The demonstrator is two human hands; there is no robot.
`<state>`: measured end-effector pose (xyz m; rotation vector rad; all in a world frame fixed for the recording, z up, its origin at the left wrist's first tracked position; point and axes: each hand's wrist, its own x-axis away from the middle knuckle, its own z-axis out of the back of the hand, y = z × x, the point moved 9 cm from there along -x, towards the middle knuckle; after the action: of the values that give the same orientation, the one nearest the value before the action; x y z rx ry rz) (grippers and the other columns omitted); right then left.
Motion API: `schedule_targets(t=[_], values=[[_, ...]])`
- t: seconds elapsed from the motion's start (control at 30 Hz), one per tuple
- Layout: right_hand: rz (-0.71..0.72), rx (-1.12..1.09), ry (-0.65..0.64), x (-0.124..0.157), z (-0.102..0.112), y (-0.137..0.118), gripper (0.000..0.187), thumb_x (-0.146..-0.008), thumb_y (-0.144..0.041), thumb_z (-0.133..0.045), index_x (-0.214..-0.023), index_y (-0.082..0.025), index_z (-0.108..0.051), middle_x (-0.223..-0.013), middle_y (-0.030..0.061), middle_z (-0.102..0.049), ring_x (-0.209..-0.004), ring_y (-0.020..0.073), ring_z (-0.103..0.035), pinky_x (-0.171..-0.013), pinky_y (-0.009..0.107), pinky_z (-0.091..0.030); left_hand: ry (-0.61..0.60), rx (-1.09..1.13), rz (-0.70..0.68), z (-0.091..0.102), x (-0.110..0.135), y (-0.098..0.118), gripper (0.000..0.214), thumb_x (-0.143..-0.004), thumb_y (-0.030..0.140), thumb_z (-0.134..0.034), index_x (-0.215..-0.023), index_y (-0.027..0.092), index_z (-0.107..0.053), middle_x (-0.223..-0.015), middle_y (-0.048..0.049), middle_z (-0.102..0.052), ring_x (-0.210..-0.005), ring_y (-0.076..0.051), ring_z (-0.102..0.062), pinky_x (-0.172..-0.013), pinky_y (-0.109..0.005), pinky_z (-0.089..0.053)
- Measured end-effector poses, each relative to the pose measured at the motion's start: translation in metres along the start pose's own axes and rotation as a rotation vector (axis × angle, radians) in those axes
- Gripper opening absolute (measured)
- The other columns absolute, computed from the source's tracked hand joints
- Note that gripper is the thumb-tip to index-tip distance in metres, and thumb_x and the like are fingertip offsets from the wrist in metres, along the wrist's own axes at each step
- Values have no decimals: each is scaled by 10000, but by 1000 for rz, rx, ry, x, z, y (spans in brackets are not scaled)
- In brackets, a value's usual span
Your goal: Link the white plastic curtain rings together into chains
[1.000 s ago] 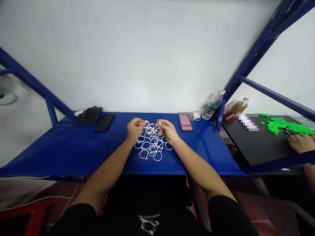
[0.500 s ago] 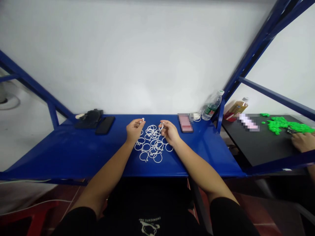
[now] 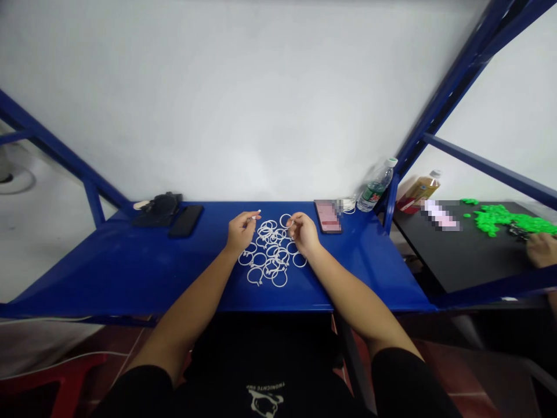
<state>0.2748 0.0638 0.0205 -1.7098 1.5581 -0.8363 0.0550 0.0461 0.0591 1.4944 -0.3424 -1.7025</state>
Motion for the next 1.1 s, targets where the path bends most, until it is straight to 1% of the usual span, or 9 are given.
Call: schedule_targets(t=[0.07,0.23,0.37,0.43,0.53,0.7,0.83,0.97,1.1], values=[[49,-5,7,0,2,-4,73,-669,-215,-565,-726,-236,-524,-617,-27,-630,-419,91,-458,-432,210,-397,-11,4,7,-1,0,-1,295,-951,149,-552,-1118,196,-791,-980,-43,-797,-563,-88,-612,-606,-239,-536],[207,57,33,-2,8,-16,94,-664,-184,-547,-673,-234,-468,-607,-28,-576,-454,92,-466,-465,213,-387,-23,-22,1,-2,-2,-1,331,-893,92,-512,-992,200,-808,-908,-37,-793,-810,-164,-736,-779,-292,-587],[280,138,63,-7,12,-22,120,-672,-189,-568,-669,-234,-458,-608,-39,-538,-463,90,-458,-466,224,-377,9,-17,-8,3,-4,-2,295,-824,92,-500,-768,200,-770,-808,-25,-762,-772,-166,-718,-762,-296,-569],[300,179,66,-8,12,-25,96,-708,-226,-582,-710,-236,-486,-637,-39,-567,-450,87,-450,-450,226,-361,31,-13,2,6,-5,-4,288,-804,100,-488,-684,204,-728,-781,-24,-745,-763,-168,-705,-759,-297,-557],[343,276,62,-7,9,-28,110,-801,-328,-616,-823,-248,-544,-600,-61,-549,-421,93,-419,-417,223,-319,35,14,51,9,-5,-12,290,-806,120,-463,-665,206,-701,-751,-22,-722,-744,-171,-685,-743,-297,-539],[374,595,13,0,0,-22,315,-946,-525,-606,-1105,-255,-630,-573,-71,-521,-446,137,-482,-432,256,-372,-7,19,166,8,-2,-27,263,-810,149,-456,-697,206,-686,-664,2,-656,-616,-157,-599,-632,-283,-465],[452,860,-72,6,-7,-19,338,-991,-506,-576,-1192,-246,-653,-618,-47,-573,-558,172,-583,-566,304,-475,-15,25,254,6,1,-40,218,-865,214,-505,-866,208,-723,-612,32,-597,-542,-141,-538,-566,-264,-420],[494,1033,-220,8,-20,-16,350,-988,-447,-592,-1259,-237,-662,-826,16,-739,-772,211,-700,-777,363,-548,-5,49,304,4,3,-49,318,-875,231,-568,-1156,197,-713,-641,47,-645,-583,-135,-607,-642,-252,-495],[579,1191,-500,17,-51,-6,325,-948,-373,-657,-1246,-257,-712,-1107,78,-794,-1069,270,-708,-1028,465,-512,-98,53,330,-11,5,-52,239,-869,255,-620,-1050,173,-754,-768,-25,-764,-696,-160,-715,-697,-273,-556]])
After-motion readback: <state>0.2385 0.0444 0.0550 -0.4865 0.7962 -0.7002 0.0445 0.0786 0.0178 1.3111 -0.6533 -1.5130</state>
